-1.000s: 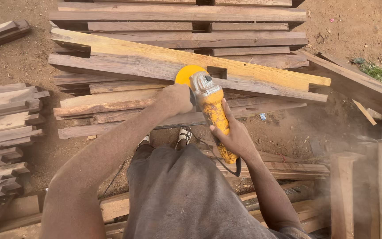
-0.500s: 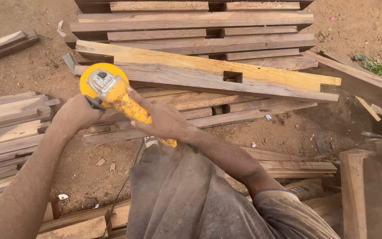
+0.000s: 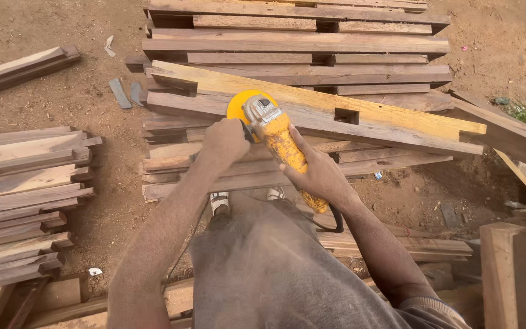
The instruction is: The person sands the surfaces and edges of several wooden planks using a handheld power sander.
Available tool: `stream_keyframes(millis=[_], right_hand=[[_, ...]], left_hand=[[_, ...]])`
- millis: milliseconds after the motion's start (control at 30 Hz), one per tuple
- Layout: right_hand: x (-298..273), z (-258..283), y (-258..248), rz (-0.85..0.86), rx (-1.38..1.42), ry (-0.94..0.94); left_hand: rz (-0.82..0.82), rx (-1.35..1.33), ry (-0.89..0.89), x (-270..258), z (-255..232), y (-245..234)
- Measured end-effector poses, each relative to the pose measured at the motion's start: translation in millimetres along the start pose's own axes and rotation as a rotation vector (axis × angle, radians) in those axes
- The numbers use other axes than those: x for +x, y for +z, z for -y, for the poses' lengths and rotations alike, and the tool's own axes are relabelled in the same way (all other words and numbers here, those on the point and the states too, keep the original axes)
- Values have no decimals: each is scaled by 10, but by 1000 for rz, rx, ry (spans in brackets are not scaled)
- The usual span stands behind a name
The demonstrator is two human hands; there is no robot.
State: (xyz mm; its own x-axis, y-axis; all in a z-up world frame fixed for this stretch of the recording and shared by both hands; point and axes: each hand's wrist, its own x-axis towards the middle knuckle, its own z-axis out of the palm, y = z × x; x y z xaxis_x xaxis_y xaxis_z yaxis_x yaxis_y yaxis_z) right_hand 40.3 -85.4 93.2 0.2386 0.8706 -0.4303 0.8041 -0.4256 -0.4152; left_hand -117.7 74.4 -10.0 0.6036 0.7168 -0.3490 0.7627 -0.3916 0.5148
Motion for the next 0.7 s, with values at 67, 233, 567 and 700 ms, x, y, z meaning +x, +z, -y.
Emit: stream_keyframes(millis=[67,233,567,700], right_hand=[[204,132,31,14,-3,-34],[720,451,86,-78,30,-276],[589,238,32,2,29,-73],[962,545,166,-151,-12,-406]], left_hand=[[-13,26,-67,114,201,-132],[-139,105,-159,299,729,-483],[-116,93,-68,301,413,-257],[-67,130,-267,303,858,-627]])
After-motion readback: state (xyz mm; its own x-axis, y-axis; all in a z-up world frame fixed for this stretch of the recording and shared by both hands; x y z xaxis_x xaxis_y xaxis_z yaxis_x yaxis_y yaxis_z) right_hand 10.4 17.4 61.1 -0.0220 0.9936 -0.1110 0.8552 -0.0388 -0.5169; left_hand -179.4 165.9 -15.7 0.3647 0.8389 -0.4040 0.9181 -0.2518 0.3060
